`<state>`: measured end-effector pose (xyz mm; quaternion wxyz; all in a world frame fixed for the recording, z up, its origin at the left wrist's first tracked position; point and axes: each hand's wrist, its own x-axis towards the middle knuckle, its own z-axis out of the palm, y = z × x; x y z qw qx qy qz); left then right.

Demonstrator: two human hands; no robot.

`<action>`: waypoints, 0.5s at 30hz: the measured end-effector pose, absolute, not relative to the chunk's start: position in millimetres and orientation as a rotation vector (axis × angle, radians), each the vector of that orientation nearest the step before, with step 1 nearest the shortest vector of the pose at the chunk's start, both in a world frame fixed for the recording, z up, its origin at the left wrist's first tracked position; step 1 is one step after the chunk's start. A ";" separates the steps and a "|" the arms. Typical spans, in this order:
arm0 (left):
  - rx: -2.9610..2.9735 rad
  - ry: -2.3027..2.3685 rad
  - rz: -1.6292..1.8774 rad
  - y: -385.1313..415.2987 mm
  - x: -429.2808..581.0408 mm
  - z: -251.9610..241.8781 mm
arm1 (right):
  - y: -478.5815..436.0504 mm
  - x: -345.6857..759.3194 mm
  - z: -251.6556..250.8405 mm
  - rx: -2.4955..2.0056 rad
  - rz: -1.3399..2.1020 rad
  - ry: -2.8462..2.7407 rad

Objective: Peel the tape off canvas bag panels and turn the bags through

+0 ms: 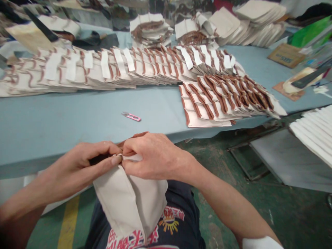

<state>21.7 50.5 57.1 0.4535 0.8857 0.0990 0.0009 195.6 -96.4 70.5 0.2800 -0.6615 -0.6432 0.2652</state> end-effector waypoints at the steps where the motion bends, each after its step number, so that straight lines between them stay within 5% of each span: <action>1: 2.176 0.229 -0.035 51.6 23.0 57.9 | -96.7 196.6 70.1 -1.773 0.718 -1.717; 15: 2.084 0.263 0.060 40.5 24.3 48.7 | -95.3 202.5 56.7 -1.657 0.969 -1.544</action>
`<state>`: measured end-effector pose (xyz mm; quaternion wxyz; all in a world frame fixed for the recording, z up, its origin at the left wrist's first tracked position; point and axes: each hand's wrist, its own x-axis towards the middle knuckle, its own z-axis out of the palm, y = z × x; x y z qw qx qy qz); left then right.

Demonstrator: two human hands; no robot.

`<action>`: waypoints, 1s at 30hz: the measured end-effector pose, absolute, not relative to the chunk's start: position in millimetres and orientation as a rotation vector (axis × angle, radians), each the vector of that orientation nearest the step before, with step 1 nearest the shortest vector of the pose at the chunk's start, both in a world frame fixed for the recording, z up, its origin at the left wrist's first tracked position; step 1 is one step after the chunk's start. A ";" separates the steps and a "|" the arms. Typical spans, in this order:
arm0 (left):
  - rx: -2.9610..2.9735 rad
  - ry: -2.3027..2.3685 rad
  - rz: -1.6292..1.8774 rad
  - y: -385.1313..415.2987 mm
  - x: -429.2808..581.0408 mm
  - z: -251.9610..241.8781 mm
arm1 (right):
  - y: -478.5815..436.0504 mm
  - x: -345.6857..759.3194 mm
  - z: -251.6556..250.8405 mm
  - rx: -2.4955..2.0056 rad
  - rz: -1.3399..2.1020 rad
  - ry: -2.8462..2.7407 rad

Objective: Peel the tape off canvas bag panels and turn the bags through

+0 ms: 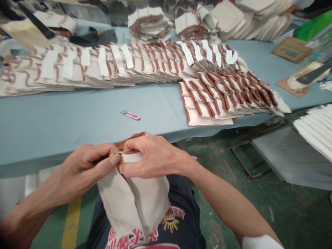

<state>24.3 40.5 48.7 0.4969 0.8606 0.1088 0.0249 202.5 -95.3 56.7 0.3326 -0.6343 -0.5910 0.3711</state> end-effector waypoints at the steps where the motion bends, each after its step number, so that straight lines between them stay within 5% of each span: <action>1: 2.083 0.252 0.083 39.8 25.4 48.5 | -95.3 203.4 55.7 -1.634 1.001 -1.532; 19: 2.330 0.135 0.394 32.7 22.8 51.6 | -94.9 175.6 49.4 -1.867 1.028 -1.297; 30: 1.515 0.387 0.077 22.5 19.9 26.7 | -101.5 163.7 55.0 -1.929 1.088 -1.363</action>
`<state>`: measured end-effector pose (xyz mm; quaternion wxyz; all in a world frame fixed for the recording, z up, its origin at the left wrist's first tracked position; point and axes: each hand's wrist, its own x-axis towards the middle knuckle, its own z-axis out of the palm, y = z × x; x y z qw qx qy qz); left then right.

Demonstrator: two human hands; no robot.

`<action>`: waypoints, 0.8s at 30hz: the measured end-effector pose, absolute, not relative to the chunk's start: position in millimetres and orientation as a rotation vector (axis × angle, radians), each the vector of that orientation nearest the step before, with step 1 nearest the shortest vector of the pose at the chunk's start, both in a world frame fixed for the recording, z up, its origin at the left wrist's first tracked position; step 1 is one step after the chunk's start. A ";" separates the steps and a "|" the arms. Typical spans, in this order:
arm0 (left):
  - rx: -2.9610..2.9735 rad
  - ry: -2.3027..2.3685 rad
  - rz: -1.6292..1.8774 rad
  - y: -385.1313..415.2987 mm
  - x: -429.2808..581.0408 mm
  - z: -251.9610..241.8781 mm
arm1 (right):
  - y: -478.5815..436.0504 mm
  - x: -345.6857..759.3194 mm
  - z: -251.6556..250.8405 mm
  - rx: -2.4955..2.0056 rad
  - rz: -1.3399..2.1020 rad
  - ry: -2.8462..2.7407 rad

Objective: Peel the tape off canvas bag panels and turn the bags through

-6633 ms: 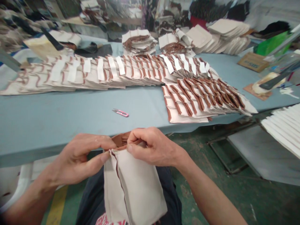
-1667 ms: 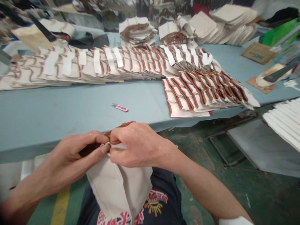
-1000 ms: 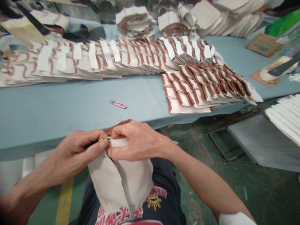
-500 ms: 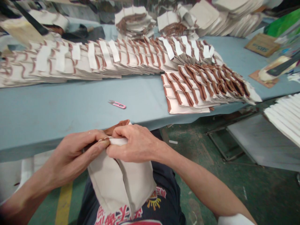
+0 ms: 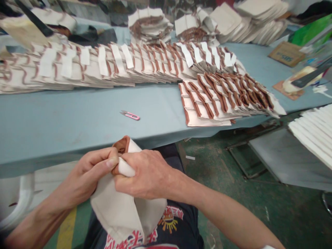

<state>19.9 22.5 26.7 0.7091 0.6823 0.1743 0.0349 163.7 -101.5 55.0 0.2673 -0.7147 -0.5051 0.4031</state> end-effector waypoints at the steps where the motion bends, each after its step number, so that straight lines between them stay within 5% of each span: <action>1: 1.528 0.380 0.083 22.1 19.1 26.8 | -102.2 164.9 54.3 -1.931 1.087 -1.379; 17: 2.022 0.149 0.090 45.9 9.9 49.5 | -100.9 196.9 56.1 -1.638 0.796 -1.665; 24: 2.071 0.187 0.058 51.6 20.8 52.4 | -91.6 211.3 49.5 -1.464 1.025 -1.479</action>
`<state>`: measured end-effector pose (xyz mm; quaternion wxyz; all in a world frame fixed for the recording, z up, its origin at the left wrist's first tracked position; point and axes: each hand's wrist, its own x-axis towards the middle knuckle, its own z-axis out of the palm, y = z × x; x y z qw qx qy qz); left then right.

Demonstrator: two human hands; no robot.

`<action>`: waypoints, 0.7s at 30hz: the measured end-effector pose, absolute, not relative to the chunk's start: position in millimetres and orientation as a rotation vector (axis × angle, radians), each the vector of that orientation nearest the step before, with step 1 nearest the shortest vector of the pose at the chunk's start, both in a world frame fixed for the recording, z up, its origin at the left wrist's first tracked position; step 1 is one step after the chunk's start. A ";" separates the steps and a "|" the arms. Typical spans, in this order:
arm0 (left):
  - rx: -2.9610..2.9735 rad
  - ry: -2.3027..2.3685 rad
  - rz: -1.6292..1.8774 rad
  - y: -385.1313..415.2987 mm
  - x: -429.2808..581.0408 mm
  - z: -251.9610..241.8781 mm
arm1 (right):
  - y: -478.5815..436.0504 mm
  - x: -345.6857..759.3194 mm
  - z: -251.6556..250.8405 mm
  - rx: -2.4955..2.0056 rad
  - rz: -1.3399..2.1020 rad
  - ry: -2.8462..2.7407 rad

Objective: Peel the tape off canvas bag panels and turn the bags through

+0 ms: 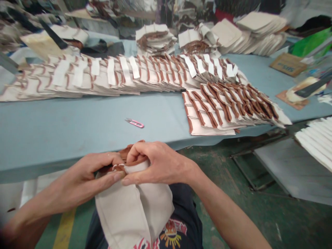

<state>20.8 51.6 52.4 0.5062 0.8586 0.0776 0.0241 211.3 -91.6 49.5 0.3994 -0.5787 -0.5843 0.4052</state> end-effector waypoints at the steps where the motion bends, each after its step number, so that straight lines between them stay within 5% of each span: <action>1: 2.090 0.194 0.062 52.2 22.3 51.9 | -90.7 212.5 48.1 -1.447 1.053 -1.443; 21: 2.488 0.087 0.449 37.3 24.0 46.2 | -97.6 209.5 57.0 -1.709 0.798 -1.584</action>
